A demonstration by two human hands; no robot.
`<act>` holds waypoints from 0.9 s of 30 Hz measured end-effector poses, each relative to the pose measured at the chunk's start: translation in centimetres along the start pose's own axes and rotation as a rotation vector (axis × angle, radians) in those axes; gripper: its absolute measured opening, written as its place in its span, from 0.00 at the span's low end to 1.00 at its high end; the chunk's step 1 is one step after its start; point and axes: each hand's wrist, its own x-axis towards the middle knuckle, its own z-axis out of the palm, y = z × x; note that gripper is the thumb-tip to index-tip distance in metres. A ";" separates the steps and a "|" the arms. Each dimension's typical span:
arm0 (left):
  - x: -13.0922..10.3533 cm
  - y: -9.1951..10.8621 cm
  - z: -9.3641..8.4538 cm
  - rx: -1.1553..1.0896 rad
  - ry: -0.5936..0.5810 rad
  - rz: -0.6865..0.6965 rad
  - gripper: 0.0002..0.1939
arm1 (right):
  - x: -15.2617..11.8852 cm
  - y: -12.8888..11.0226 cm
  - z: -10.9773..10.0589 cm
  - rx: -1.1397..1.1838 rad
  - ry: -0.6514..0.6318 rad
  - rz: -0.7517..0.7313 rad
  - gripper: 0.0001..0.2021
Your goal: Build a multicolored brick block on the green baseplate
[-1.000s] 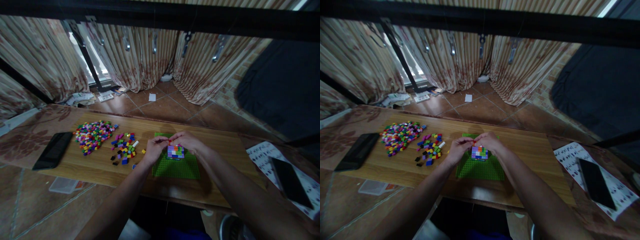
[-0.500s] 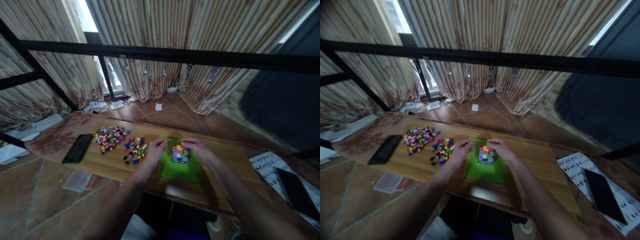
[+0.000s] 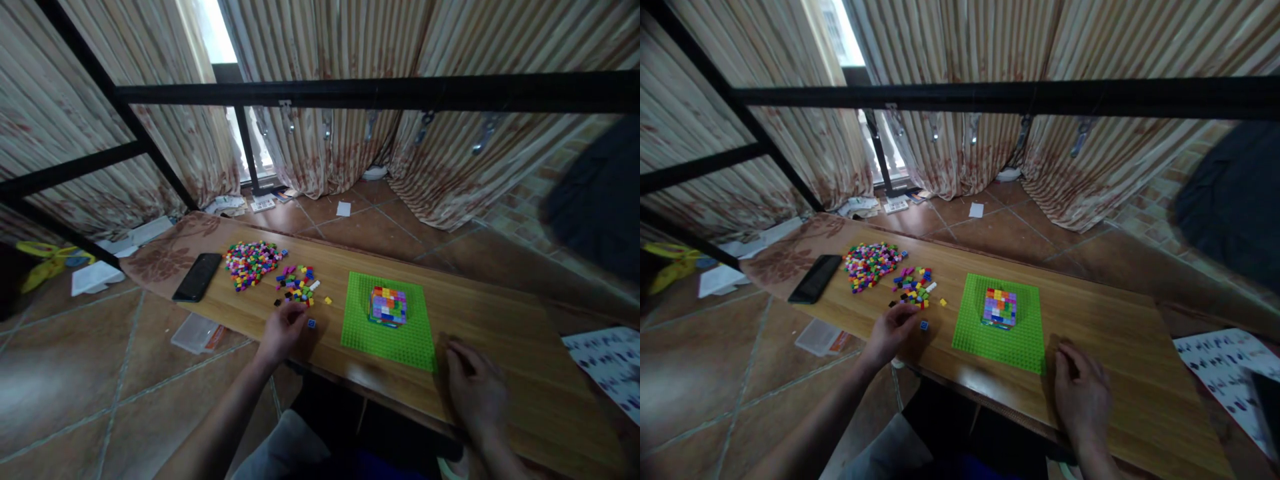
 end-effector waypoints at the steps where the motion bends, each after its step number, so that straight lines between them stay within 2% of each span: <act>1: 0.1 0.0 0.1 0.037 0.007 0.029 0.08 | -0.1 0.0 0.2 -0.020 0.017 -0.033 0.19; 5: 1.1 0.4 1.0 0.268 -0.004 0.147 0.08 | 0.2 -0.3 0.5 -0.046 0.044 -0.114 0.17; 8: 2.1 1.4 2.3 0.457 -0.071 0.235 0.10 | 0.2 -0.3 0.6 -0.056 0.052 -0.128 0.17; 11: 3.4 2.3 3.8 0.546 -0.146 0.314 0.10 | 0.1 -0.3 0.8 -0.059 0.057 -0.119 0.17; 15: 4.7 2.7 4.9 0.682 -0.257 0.308 0.08 | 0.1 -0.3 0.9 -0.053 0.041 -0.110 0.16; 18: 5.1 3.0 5.2 0.730 -0.246 0.273 0.08 | 0.1 -0.4 0.9 -0.047 0.034 -0.104 0.16; 20: 5.1 3.5 5.5 0.662 -0.218 0.267 0.08 | 0.1 -0.6 0.8 -0.050 0.028 -0.102 0.15; 23: 5.3 4.3 6.5 0.356 -0.241 0.274 0.09 | 0.2 -0.9 0.7 -0.051 0.033 -0.098 0.15; 27: 6.1 5.3 8.7 -0.142 -0.314 0.109 0.08 | 0.2 -1.2 0.6 -0.040 0.034 -0.097 0.15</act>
